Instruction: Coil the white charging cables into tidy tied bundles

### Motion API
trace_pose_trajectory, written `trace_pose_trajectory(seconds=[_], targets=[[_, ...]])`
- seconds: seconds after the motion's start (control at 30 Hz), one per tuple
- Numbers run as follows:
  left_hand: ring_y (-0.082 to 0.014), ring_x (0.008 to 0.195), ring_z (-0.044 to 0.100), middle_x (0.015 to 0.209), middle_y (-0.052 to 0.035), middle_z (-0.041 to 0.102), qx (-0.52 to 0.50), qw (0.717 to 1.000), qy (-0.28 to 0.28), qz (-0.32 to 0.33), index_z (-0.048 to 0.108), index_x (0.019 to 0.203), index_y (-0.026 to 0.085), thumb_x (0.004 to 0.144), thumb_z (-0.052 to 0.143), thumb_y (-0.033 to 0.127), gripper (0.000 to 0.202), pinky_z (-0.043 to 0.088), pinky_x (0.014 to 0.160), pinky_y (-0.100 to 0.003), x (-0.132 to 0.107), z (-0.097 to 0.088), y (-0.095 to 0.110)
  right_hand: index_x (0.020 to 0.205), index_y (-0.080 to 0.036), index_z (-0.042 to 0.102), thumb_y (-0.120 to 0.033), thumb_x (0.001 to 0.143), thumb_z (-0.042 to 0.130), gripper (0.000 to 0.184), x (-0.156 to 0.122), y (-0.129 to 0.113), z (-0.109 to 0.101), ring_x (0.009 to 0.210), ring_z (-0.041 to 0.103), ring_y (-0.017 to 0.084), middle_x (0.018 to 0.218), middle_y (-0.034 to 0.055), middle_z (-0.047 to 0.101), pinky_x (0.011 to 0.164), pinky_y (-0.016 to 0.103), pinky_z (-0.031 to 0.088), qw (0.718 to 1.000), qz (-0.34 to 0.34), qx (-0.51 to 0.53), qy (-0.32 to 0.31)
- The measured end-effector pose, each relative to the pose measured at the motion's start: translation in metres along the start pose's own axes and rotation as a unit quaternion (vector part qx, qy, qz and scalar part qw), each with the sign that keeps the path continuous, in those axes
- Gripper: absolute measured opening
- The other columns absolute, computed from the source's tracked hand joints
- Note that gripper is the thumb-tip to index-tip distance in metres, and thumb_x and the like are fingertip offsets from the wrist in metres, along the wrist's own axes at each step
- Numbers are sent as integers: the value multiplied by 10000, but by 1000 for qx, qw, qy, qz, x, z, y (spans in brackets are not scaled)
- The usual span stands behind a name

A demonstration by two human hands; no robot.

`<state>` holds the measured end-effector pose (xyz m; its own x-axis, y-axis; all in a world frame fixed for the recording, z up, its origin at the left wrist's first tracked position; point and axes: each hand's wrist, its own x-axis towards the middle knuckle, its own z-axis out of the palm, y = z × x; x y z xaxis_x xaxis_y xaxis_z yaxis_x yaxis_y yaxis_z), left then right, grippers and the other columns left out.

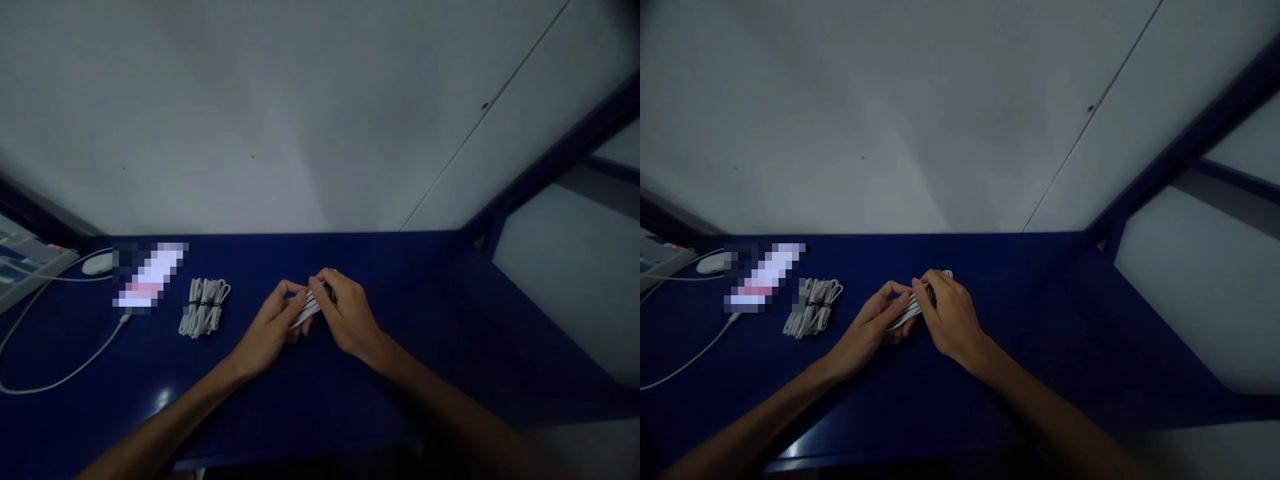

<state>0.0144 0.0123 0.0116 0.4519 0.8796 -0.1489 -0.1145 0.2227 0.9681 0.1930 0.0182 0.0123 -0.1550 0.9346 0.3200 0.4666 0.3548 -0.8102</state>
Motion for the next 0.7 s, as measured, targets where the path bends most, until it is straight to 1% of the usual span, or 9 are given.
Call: trace_pose_trajectory(seconds=[0.07, 0.1, 0.23, 0.27, 0.33, 0.4, 0.47, 0.6, 0.7], targets=[[-75, 501, 342, 706, 21, 613, 5, 1000, -6, 15, 519, 1039, 209, 1091, 540, 528, 324, 235, 490, -211, 0, 0, -1, 822, -256, 562, -448, 1130, 484, 371, 0, 0, 0, 638, 558, 182, 724, -9, 618, 633, 353, 398, 999, 25, 15, -18], [-73, 496, 336, 708, 23, 616, 7, 1000, -4, 18, 517, 1054, 212, 1091, 542, 525, 316, 229, 487, -210, 1, 0, -2, 829, -256, 566, -446, 1129, 487, 364, 0, 0, 0, 624, 553, 177, 708, -16, 615, 623, 346, 393, 999, 35, 30, -25], [-77, 477, 332, 721, 37, 621, 14, 999, 41, 10, 507, 1189, 241, 1053, 611, 545, 348, 212, 470, -208, 0, -1, -3, 947, -256, 671, -411, 1109, 534, 263, 1, 0, 0, 726, 628, 194, 803, -2, 696, 685, 340, 441, 994, 55, 94, -21], [-81, 479, 336, 717, 38, 615, 24, 998, 50, 10, 520, 1183, 241, 1044, 622, 559, 361, 211, 466, -210, 0, -2, -3, 959, -257, 682, -414, 1104, 543, 255, 0, -1, 0, 738, 635, 196, 821, 1, 706, 691, 340, 446, 993, 55, 103, -15], [-89, 502, 348, 681, 38, 563, 65, 996, 56, 11, 577, 1073, 217, 1037, 616, 590, 377, 221, 468, -215, 1, -4, -3, 950, -258, 683, -429, 1099, 555, 261, 0, -2, 0, 727, 630, 196, 815, 0, 706, 679, 339, 444, 993, 51, 110, -2], [-91, 521, 335, 644, 47, 463, 100, 994, 54, 9, 604, 928, 191, 1042, 591, 611, 436, 226, 476, -219, 1, -5, -3, 941, -262, 669, -433, 1106, 547, 268, 0, -5, -1, 708, 626, 197, 784, -5, 700, 675, 343, 448, 993, 40, 108, -2], [-87, 523, 293, 639, 58, 376, 100, 994, 52, 2, 602, 863, 181, 1043, 580, 621, 476, 212, 474, -222, 1, -5, -4, 939, -266, 651, -414, 1123, 515, 273, 0, -7, -2, 712, 632, 198, 784, -7, 699, 693, 349, 458, 995, 22, 98, -8], [-84, 520, 253, 661, 71, 317, 50, 998, 40, -5, 578, 878, 189, 1033, 594, 629, 467, 196, 458, -217, 0, -3, -6, 903, -263, 616, -353, 1151, 431, 322, 1, -6, -2, 765, 608, 200, 843, 13, 653, 751, 365, 451, 999, -38, 24, -5], [-79, 522, 261, 670, 78, 309, 38, 999, 38, -8, 535, 882, 200, 1023, 607, 638, 467, 209, 452, -202, 0, -1, -7, 884, -261, 602, -361, 1153, 413, 344, 1, -1, 0, 775, 570, 208, 873, 33, 606, 756, 374, 440, 996, -80, -41, -12]])
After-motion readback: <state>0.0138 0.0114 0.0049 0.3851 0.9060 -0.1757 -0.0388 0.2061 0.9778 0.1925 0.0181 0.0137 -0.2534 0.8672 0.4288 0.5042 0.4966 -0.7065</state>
